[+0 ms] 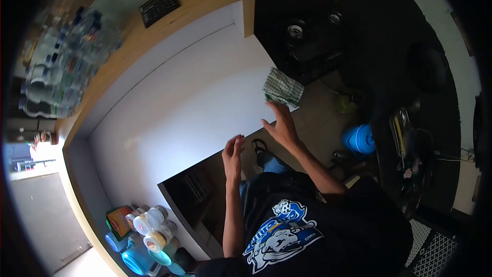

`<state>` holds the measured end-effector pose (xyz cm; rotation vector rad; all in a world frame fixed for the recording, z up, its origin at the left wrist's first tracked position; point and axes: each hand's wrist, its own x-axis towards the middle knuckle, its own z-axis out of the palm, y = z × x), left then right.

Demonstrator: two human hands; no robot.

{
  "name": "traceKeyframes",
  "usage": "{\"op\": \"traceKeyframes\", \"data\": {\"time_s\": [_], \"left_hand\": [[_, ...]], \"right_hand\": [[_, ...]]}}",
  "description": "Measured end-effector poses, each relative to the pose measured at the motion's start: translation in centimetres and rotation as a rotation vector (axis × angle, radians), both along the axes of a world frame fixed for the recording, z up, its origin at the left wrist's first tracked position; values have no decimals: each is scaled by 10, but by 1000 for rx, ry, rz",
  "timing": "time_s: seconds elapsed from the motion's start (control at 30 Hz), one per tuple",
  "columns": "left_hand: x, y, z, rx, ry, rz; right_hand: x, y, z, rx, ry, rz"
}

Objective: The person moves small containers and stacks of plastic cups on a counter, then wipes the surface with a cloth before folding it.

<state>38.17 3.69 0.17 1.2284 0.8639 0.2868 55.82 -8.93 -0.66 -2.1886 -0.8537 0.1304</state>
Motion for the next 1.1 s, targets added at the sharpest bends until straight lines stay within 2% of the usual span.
{"op": "traceKeyframes", "data": {"time_s": [0.13, 0.27, 0.33, 0.43, 0.53, 0.63, 0.67, 0.77, 0.83, 0.87, 0.93, 1.07, 1.1], "left_hand": [[67, 13, -48, -45, 69, -132], [97, 10, -82, -78, 155, -237], [105, 8, -83, -79, 174, -259], [102, 7, -82, -155, 103, -188], [96, 13, -76, -146, 51, -138], [97, 15, -64, -42, 34, -45], [97, 18, -59, -29, 23, -86], [90, 29, -34, -32, 28, -186], [87, 30, -20, -88, 55, -218], [89, 23, -14, -21, 0, -119], [88, 24, -20, 40, 65, -107], [91, 28, -30, 221, 106, -107], [93, 32, -35, 265, 198, -120]], "right_hand": [[54, 13, -54, -236, -280, -151], [65, 18, -92, -319, -321, -112], [65, 20, -100, -380, -402, -125], [71, 18, -103, -292, -316, -73], [69, 19, -93, -20, 385, -192], [66, 5, -58, 384, 996, -132], [62, 1, -53, 551, 1124, -71], [52, 1, -13, 656, 1366, -109], [46, 3, -19, 618, 1273, -176], [43, 4, -23, 584, 1200, -218], [41, 8, -35, 483, 1068, -302], [40, 8, -41, 418, 879, -225], [43, 10, -46, 411, 843, -234]]}}
